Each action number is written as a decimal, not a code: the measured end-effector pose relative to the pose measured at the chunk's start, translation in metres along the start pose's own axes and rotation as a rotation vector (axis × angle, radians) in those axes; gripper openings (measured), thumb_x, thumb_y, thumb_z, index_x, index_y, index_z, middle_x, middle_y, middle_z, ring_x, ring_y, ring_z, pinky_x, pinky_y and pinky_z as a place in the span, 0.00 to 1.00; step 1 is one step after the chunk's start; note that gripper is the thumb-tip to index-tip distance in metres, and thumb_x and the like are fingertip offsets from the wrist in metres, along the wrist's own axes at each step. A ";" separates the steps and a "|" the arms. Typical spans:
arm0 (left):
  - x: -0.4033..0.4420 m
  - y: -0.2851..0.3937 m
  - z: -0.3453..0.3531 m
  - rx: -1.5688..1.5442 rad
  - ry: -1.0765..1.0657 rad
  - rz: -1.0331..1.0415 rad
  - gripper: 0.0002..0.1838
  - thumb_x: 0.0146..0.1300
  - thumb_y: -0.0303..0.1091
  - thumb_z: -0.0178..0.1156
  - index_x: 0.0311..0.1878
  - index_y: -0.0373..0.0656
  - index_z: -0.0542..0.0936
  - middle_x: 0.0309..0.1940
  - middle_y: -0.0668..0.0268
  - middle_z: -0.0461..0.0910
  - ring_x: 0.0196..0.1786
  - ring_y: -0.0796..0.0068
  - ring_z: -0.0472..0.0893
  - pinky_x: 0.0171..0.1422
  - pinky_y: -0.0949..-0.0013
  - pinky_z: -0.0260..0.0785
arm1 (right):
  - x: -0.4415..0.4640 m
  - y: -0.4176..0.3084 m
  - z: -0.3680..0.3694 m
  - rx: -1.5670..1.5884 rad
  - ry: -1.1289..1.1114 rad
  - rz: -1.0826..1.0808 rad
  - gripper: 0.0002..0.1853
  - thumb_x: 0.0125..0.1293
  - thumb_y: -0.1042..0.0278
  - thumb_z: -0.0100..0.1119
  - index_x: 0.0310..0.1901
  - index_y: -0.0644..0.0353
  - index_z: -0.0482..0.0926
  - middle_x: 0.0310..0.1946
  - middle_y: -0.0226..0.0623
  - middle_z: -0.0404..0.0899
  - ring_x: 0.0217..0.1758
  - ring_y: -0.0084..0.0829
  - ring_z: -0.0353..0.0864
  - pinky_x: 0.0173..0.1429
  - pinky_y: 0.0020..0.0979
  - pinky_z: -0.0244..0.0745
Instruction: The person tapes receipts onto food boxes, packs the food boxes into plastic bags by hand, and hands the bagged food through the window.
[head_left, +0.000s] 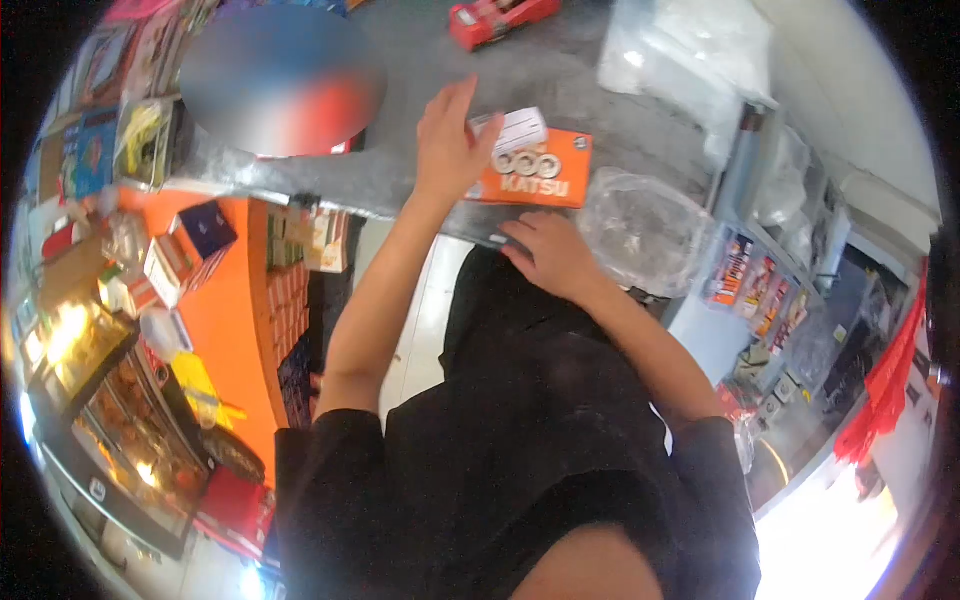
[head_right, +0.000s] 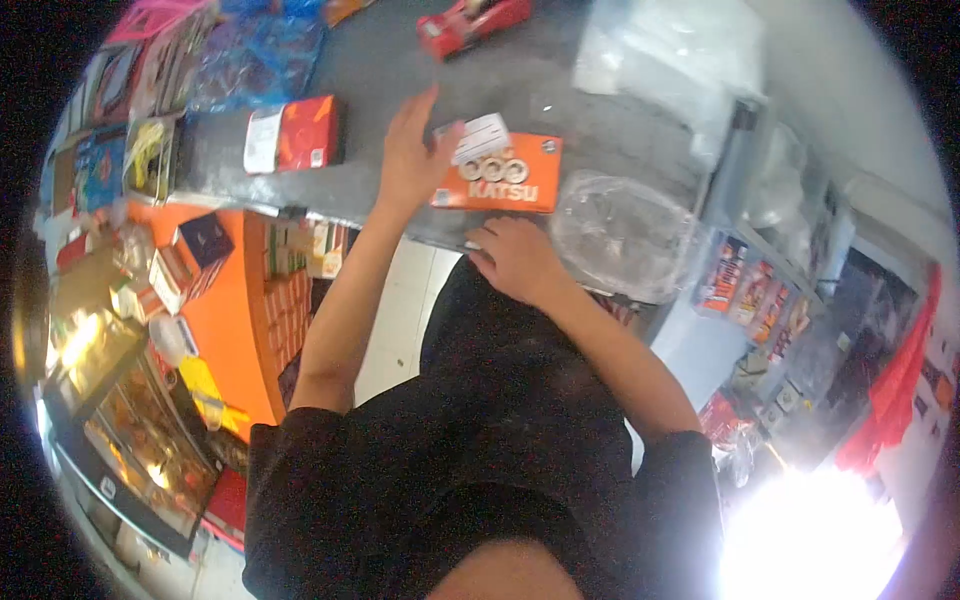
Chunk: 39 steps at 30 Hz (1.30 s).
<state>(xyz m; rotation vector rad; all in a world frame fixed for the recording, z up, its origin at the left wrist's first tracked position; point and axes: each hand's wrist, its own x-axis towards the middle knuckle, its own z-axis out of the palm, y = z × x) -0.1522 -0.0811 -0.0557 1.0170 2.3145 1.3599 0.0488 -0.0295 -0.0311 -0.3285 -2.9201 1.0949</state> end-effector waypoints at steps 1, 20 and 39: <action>-0.003 0.013 -0.004 0.306 -0.123 0.179 0.32 0.61 0.39 0.60 0.66 0.37 0.66 0.67 0.45 0.63 0.71 0.46 0.61 0.71 0.49 0.55 | -0.008 0.000 -0.006 0.047 0.066 0.012 0.13 0.58 0.62 0.61 0.42 0.59 0.79 0.34 0.40 0.77 0.42 0.43 0.78 0.46 0.42 0.72; -0.016 0.076 0.021 0.510 -0.101 0.392 0.20 0.56 0.36 0.65 0.51 0.40 0.76 0.63 0.52 0.68 0.66 0.48 0.67 0.71 0.40 0.50 | -0.312 0.320 -0.258 -0.535 0.764 1.255 0.22 0.57 0.62 0.62 0.53 0.61 0.76 0.46 0.52 0.78 0.52 0.50 0.77 0.57 0.46 0.71; -0.078 0.148 0.080 0.245 -0.014 0.283 0.17 0.57 0.27 0.64 0.49 0.37 0.75 0.48 0.53 0.76 0.53 0.53 0.76 0.60 0.57 0.66 | -0.246 0.180 -0.273 -0.528 1.362 0.717 0.19 0.69 0.56 0.52 0.40 0.67 0.82 0.31 0.49 0.82 0.30 0.39 0.79 0.34 0.38 0.69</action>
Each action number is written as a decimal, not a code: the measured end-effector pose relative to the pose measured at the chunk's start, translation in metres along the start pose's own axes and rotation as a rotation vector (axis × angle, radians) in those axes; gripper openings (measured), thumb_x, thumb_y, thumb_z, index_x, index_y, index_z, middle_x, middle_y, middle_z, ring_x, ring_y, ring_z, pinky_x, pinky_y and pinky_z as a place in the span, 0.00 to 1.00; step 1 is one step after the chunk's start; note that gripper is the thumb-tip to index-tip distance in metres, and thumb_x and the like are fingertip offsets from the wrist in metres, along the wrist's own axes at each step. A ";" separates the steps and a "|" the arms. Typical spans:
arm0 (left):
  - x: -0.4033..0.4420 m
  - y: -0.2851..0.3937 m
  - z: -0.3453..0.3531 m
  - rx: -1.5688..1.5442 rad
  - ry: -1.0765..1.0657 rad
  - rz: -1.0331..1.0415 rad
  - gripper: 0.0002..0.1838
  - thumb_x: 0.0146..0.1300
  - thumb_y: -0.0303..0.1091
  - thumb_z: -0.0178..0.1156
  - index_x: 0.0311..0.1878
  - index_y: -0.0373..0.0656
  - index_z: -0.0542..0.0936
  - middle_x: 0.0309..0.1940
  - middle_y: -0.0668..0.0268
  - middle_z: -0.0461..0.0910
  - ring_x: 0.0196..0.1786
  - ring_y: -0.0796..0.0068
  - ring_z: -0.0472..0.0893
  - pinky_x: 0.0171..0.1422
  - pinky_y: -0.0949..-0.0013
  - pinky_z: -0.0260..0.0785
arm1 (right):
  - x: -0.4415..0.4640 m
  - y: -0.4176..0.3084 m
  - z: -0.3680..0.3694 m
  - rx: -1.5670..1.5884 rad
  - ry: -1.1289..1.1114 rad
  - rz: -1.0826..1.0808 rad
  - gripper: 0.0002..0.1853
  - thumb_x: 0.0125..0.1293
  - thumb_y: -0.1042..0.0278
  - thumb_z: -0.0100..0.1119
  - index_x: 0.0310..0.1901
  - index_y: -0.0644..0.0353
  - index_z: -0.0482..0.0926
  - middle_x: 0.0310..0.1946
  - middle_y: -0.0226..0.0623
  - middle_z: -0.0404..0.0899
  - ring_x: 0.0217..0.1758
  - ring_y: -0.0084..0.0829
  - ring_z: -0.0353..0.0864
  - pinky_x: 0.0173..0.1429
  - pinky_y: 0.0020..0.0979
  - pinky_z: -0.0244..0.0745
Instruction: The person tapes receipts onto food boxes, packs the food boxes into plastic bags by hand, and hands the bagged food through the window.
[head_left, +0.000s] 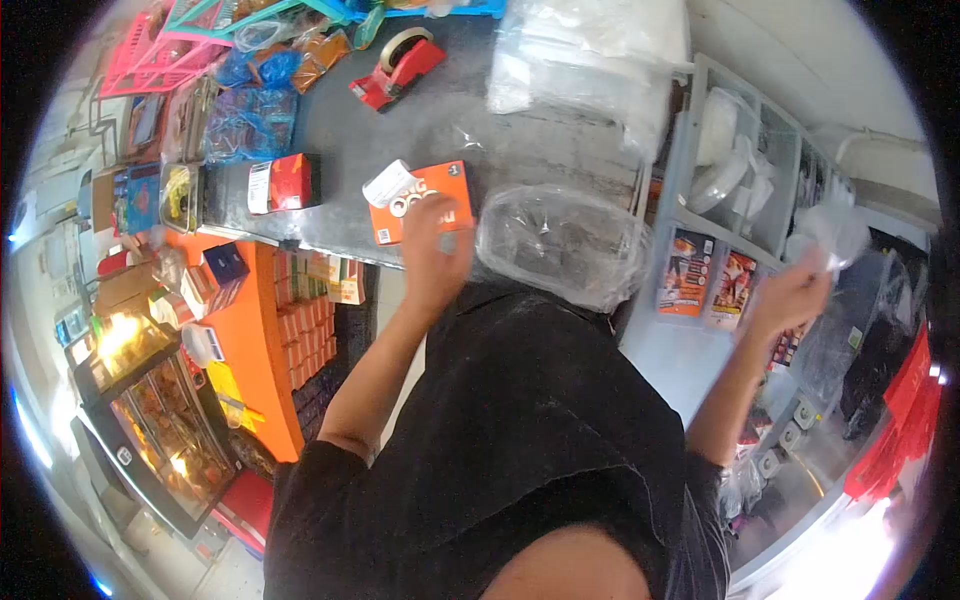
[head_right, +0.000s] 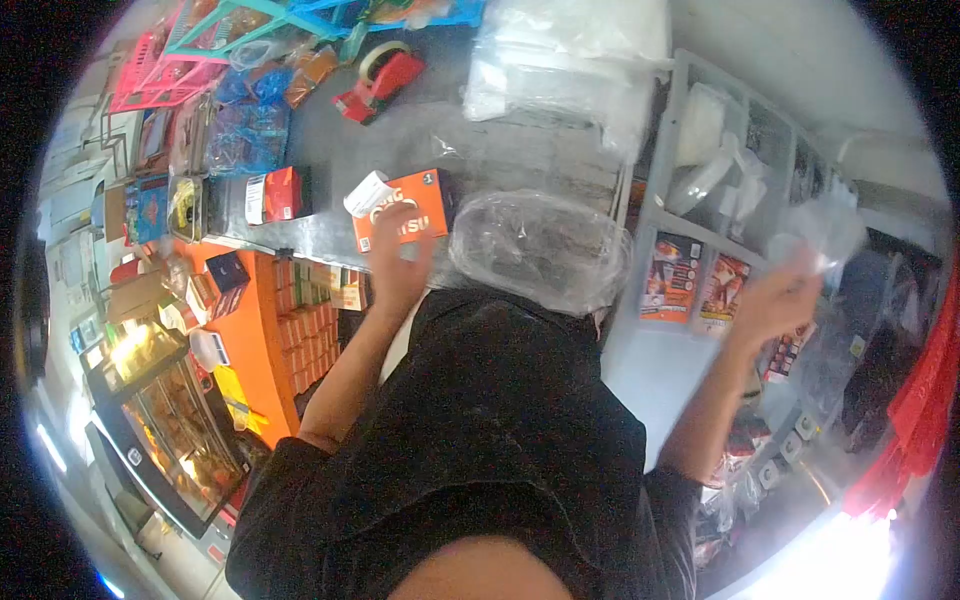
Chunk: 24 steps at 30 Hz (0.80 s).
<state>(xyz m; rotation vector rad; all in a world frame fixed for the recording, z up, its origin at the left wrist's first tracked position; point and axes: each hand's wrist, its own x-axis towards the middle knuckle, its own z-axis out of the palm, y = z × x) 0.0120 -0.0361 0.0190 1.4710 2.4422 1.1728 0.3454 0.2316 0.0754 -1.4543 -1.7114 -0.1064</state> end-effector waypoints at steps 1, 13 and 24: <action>-0.001 0.013 0.017 0.041 -0.085 0.014 0.20 0.56 0.29 0.65 0.52 0.37 0.74 0.50 0.54 0.76 0.54 0.53 0.75 0.60 0.56 0.65 | -0.035 -0.018 0.001 -0.163 -0.245 -0.155 0.15 0.65 0.61 0.54 0.43 0.65 0.80 0.39 0.50 0.79 0.40 0.43 0.76 0.44 0.42 0.66; -0.013 0.029 0.073 -0.024 -0.159 0.005 0.28 0.57 0.34 0.65 0.59 0.35 0.70 0.50 0.51 0.75 0.54 0.52 0.75 0.59 0.57 0.66 | -0.210 -0.051 0.064 0.523 -1.031 -0.375 0.13 0.50 0.74 0.58 0.40 0.59 0.79 0.38 0.39 0.77 0.43 0.44 0.75 0.49 0.42 0.70; -0.039 0.035 0.091 -0.285 -0.394 -0.226 0.29 0.52 0.35 0.69 0.56 0.35 0.72 0.52 0.49 0.75 0.56 0.51 0.75 0.60 0.58 0.68 | -0.197 -0.052 0.040 0.406 -0.889 -0.341 0.17 0.50 0.76 0.57 0.44 0.58 0.80 0.45 0.39 0.78 0.51 0.43 0.74 0.55 0.43 0.68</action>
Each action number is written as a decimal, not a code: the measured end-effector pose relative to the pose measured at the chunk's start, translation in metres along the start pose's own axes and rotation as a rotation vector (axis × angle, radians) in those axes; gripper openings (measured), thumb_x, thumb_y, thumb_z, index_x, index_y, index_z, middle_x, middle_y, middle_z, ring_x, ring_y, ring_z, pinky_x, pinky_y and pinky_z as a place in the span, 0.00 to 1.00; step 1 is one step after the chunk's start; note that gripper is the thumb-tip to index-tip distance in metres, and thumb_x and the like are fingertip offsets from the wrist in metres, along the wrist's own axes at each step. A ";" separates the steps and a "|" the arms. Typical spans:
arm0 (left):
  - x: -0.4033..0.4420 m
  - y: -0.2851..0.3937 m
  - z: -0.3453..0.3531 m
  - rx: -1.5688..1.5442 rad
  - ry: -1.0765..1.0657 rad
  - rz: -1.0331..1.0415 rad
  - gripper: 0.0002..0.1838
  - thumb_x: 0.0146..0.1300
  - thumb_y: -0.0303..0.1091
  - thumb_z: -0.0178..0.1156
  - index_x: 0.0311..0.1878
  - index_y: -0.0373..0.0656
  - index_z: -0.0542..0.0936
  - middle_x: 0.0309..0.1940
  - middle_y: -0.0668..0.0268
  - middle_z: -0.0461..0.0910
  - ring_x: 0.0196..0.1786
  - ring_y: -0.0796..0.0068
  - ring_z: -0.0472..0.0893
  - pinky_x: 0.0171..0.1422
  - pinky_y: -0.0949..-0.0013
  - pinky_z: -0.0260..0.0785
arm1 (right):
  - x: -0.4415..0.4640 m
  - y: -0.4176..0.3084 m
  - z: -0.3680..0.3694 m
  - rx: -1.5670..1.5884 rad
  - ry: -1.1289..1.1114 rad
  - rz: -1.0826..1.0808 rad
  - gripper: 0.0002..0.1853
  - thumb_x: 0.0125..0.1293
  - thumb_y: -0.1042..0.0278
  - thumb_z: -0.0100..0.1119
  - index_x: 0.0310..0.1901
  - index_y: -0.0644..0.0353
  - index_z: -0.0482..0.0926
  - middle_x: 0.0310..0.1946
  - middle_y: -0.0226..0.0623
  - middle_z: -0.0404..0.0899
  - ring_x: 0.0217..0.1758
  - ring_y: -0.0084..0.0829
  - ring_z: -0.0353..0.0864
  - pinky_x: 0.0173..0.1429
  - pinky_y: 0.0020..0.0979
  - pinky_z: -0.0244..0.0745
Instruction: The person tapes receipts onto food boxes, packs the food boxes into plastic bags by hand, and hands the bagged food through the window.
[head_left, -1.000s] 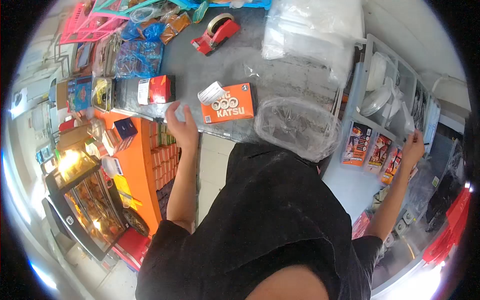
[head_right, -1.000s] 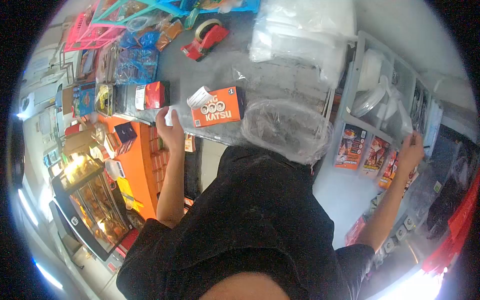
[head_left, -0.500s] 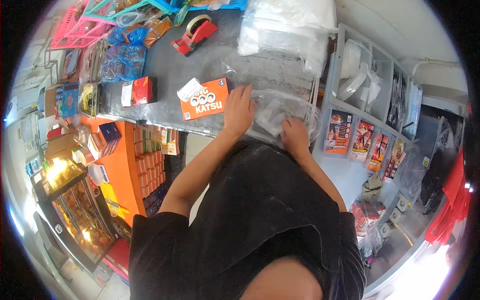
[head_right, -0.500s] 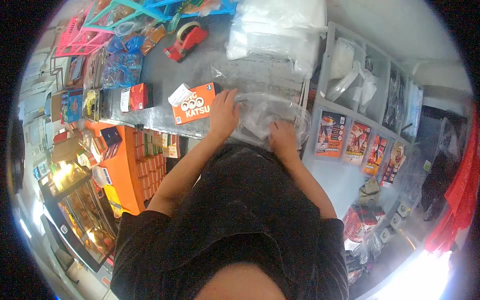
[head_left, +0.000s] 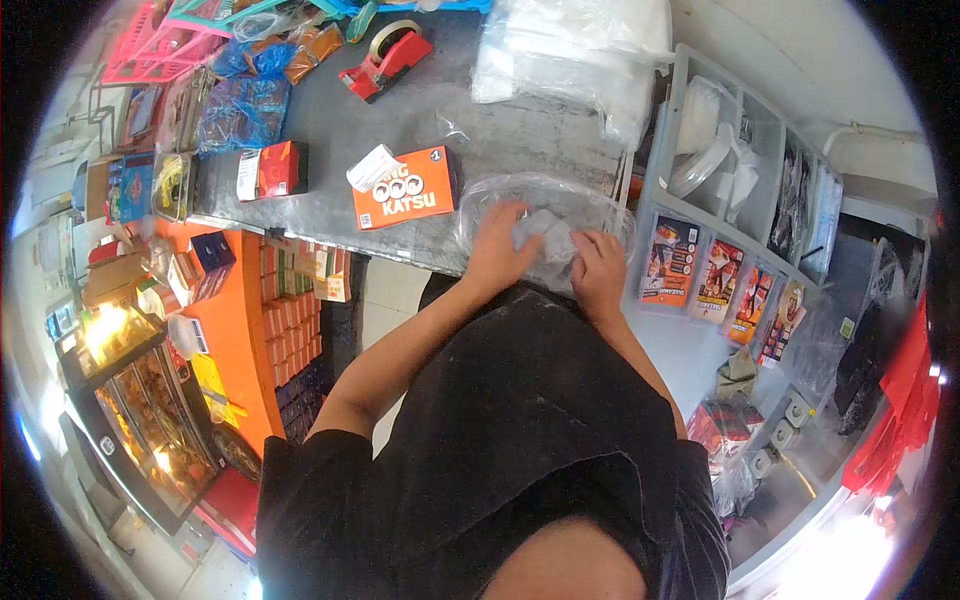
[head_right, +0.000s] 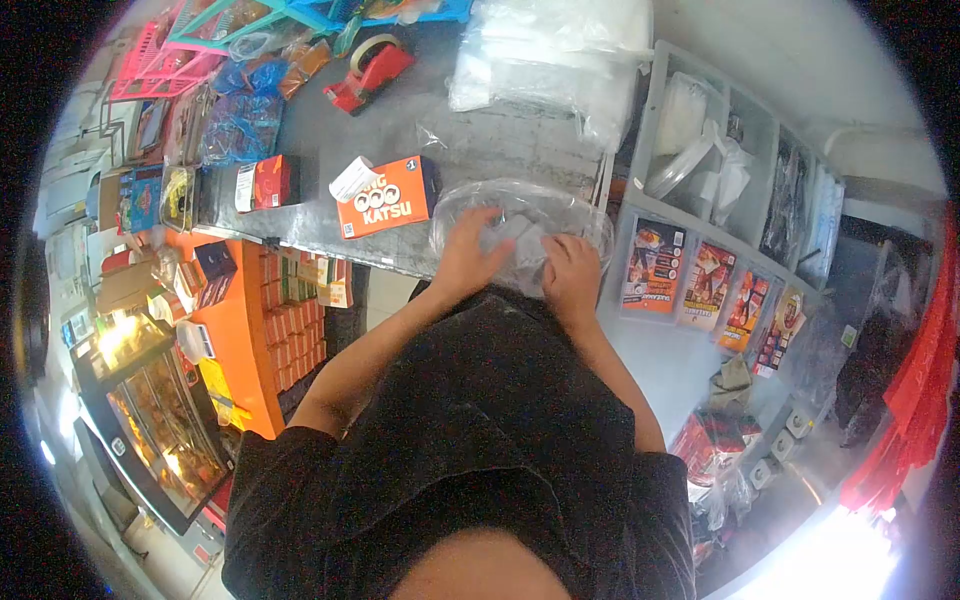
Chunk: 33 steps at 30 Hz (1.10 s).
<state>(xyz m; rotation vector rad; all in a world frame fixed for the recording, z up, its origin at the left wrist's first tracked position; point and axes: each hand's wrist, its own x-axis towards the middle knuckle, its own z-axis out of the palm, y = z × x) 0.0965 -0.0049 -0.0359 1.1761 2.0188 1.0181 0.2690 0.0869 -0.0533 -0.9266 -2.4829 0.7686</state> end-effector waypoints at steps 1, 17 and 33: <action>0.000 0.006 -0.009 0.062 0.095 0.071 0.27 0.51 0.33 0.68 0.54 0.36 0.73 0.52 0.49 0.75 0.56 0.50 0.74 0.61 0.58 0.67 | 0.003 -0.001 -0.002 -0.078 -0.012 -0.048 0.18 0.49 0.77 0.57 0.45 0.58 0.80 0.48 0.41 0.77 0.55 0.44 0.73 0.58 0.45 0.67; -0.003 -0.116 -0.185 -0.369 0.447 -0.537 0.17 0.64 0.38 0.62 0.49 0.35 0.79 0.35 0.67 0.81 0.39 0.80 0.77 0.44 0.74 0.67 | 0.133 -0.133 0.095 0.515 -0.149 -0.049 0.21 0.60 0.60 0.64 0.50 0.62 0.76 0.47 0.51 0.77 0.55 0.47 0.75 0.57 0.41 0.69; 0.036 -0.146 -0.193 -0.127 0.559 -0.762 0.25 0.62 0.34 0.62 0.57 0.31 0.68 0.41 0.56 0.81 0.44 0.69 0.80 0.48 0.69 0.72 | 0.268 -0.154 0.203 0.389 -0.807 0.781 0.46 0.54 0.55 0.71 0.69 0.66 0.58 0.52 0.52 0.77 0.53 0.39 0.79 0.55 0.36 0.74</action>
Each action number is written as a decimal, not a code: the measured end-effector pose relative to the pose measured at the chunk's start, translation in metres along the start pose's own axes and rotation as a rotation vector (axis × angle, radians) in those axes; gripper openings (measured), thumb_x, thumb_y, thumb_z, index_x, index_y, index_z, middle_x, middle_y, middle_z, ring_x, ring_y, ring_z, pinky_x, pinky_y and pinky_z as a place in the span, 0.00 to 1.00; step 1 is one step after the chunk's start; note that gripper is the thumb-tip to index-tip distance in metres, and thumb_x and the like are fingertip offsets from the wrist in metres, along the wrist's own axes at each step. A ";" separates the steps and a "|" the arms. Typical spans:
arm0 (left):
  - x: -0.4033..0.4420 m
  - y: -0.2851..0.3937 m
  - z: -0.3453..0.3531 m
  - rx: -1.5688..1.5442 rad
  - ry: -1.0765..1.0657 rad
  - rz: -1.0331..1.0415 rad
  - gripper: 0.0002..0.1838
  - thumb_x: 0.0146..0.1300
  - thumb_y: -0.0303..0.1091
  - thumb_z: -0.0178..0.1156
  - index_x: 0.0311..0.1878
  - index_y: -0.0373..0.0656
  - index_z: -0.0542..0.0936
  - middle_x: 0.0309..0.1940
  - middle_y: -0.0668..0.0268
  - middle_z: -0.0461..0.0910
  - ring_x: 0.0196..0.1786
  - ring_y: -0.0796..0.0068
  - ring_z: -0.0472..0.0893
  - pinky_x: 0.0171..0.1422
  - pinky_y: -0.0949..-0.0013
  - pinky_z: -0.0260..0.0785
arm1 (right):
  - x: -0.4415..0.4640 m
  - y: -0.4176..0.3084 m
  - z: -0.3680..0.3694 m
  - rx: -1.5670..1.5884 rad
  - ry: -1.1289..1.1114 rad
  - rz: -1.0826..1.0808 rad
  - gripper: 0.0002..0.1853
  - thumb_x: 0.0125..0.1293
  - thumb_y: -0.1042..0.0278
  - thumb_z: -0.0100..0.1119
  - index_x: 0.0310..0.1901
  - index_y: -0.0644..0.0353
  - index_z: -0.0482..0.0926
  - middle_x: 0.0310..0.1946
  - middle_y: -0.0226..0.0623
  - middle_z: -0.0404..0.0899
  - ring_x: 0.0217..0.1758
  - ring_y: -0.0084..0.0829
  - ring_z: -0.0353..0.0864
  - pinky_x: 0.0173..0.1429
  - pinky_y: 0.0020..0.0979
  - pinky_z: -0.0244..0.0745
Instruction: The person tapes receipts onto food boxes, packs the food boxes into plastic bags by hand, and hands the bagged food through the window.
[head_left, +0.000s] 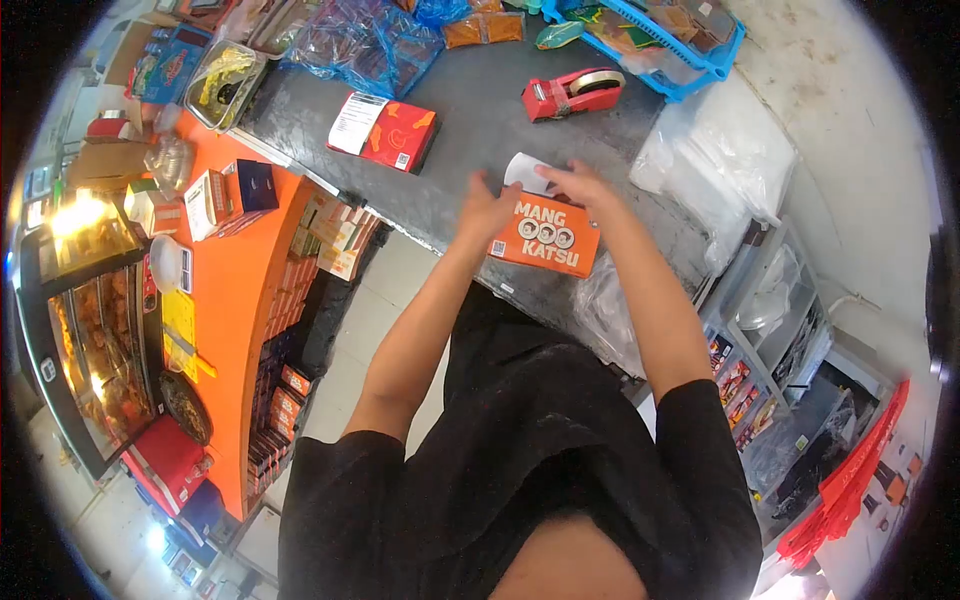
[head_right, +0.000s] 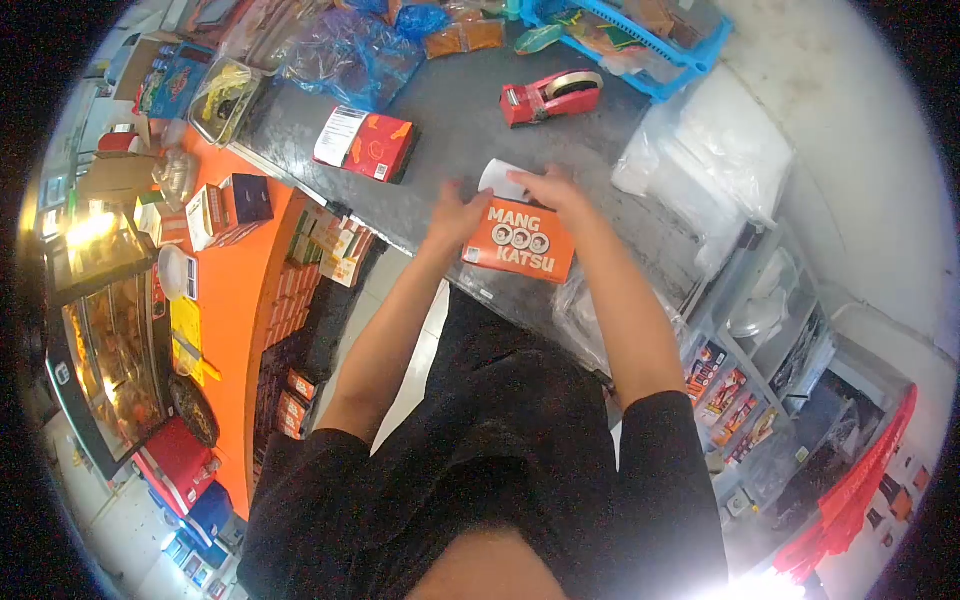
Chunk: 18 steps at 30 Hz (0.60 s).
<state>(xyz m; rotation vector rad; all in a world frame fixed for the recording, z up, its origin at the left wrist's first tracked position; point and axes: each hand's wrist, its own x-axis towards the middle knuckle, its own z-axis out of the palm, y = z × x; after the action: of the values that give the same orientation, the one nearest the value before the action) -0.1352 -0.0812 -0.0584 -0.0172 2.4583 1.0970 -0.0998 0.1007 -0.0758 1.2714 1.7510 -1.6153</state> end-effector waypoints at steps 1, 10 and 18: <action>0.010 0.002 0.001 -0.005 -0.002 0.002 0.25 0.62 0.34 0.62 0.57 0.31 0.68 0.41 0.56 0.81 0.44 0.69 0.80 0.48 0.69 0.72 | 0.035 0.020 0.011 -0.084 0.066 -0.161 0.45 0.52 0.54 0.70 0.67 0.68 0.61 0.51 0.50 0.79 0.52 0.39 0.80 0.55 0.35 0.74; 0.010 -0.005 -0.029 -0.792 -0.380 0.056 0.27 0.59 0.27 0.63 0.61 0.34 0.67 0.44 0.58 0.80 0.49 0.72 0.78 0.53 0.70 0.69 | -0.047 0.012 0.008 0.225 -0.151 -0.325 0.16 0.60 0.77 0.55 0.51 0.63 0.79 0.48 0.41 0.78 0.47 0.33 0.79 0.52 0.31 0.73; -0.050 -0.024 -0.028 -0.486 -0.340 -0.005 0.23 0.62 0.33 0.65 0.55 0.34 0.70 0.37 0.60 0.79 0.41 0.75 0.78 0.41 0.71 0.70 | -0.111 0.068 0.026 -0.703 0.241 -1.070 0.19 0.51 0.76 0.61 0.46 0.50 0.83 0.56 0.38 0.72 0.61 0.43 0.69 0.63 0.47 0.62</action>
<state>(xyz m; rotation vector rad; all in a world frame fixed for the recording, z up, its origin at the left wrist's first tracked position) -0.0973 -0.1256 -0.0387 0.0129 1.8515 1.5283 0.0042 0.0331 -0.0281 0.1419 3.0495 -1.0121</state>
